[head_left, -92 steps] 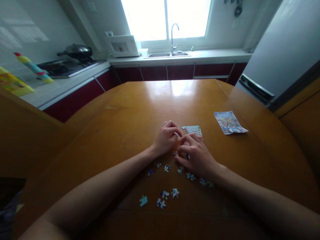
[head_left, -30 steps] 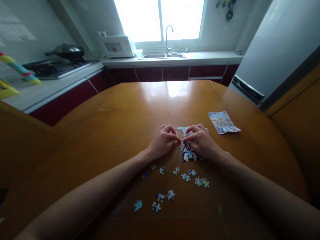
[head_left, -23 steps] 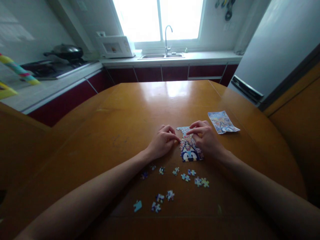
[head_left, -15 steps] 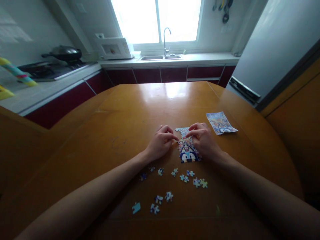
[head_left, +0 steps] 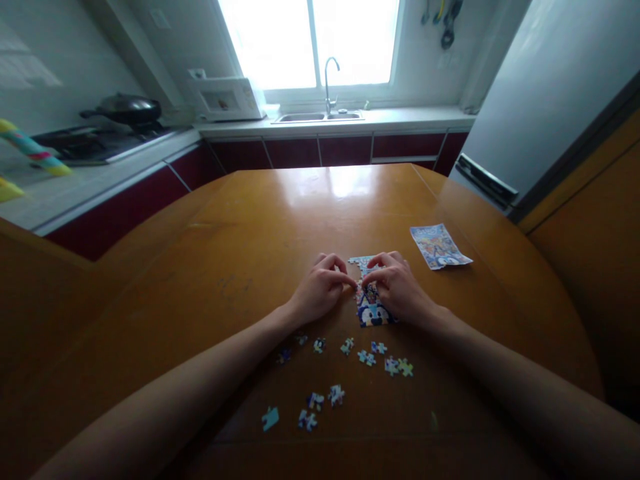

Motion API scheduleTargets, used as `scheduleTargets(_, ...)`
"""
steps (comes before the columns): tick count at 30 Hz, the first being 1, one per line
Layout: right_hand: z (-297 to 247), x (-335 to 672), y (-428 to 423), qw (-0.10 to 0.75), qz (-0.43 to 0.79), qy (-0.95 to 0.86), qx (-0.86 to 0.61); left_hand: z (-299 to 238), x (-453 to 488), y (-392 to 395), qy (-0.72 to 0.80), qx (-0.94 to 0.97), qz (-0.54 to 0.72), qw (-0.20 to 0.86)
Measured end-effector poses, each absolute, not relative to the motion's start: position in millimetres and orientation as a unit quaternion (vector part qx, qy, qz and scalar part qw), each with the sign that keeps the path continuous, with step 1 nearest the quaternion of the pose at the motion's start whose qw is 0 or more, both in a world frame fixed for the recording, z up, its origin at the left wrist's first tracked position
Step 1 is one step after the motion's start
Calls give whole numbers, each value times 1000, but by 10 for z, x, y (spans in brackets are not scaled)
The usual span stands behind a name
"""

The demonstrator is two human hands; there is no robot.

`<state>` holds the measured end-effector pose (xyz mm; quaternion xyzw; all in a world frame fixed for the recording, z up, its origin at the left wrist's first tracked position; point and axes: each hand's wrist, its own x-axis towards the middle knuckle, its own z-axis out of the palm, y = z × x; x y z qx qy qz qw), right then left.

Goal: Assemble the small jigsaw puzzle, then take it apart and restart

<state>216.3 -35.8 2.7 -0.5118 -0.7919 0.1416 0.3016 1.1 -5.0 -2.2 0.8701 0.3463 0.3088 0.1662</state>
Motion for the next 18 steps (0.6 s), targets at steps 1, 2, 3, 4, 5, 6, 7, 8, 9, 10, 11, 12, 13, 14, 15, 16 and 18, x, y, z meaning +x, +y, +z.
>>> scheduleTargets(1, 26, 2165, -356, 295, 142, -795, -511, -24, 9, -49, 347, 870, 307, 166)
scheduleTargets(2, 27, 2165, -355, 290, 141, -797, -511, -27, 7, -48, 348, 871, 306, 166)
scheduleTargets(3, 31, 2164, -355, 286, 141, -798, -511, -29, 5, -47, 348, 871, 305, 166)
scheduleTargets(4, 36, 2161, -356, 283, 142, -799, -511, -30, 3, -47, 348, 871, 303, 166)
scheduleTargets(5, 41, 2157, -358, 282, 145, -798, -512, -29, 3, -49, 348, 872, 301, 168)
scheduleTargets(6, 47, 2153, -357, 285, 151, -796, -512, -26, 4, -51, 349, 872, 298, 169)
scheduleTargets(7, 51, 2152, -354, 293, 157, -791, -513, -20, 6, -55, 350, 873, 293, 171)
scheduleTargets(8, 53, 2155, -346, 309, 164, -783, -515, -13, 9, -61, 351, 874, 288, 171)
scheduleTargets(9, 53, 2164, -332, 331, 169, -771, -517, -4, 12, -68, 352, 876, 282, 172)
scheduleTargets(10, 50, 2181, -312, 357, 171, -757, -520, 5, 16, -75, 352, 878, 275, 172)
scheduleTargets(11, 44, 2204, -287, 385, 168, -740, -525, 13, 18, -82, 352, 879, 271, 173)
scheduleTargets(12, 35, 2232, -259, 413, 161, -721, -533, 21, 21, -89, 352, 879, 270, 174)
scheduleTargets(13, 25, 2261, -232, 434, 152, -704, -541, 27, 22, -94, 353, 878, 273, 175)
scheduleTargets(14, 13, 2288, -209, 449, 143, -689, -550, 31, 23, -97, 355, 875, 280, 176)
scheduleTargets(15, 3, 2309, -192, 458, 136, -677, -559, 34, 23, -98, 359, 871, 287, 177)
scheduleTargets(16, -6, 2320, -184, 457, 133, -673, -566, 35, 22, -97, 363, 867, 293, 177)
scheduleTargets(18, -16, 2313, -196, 438, 140, -682, -569, 34, 19, -93, 370, 862, 297, 179)
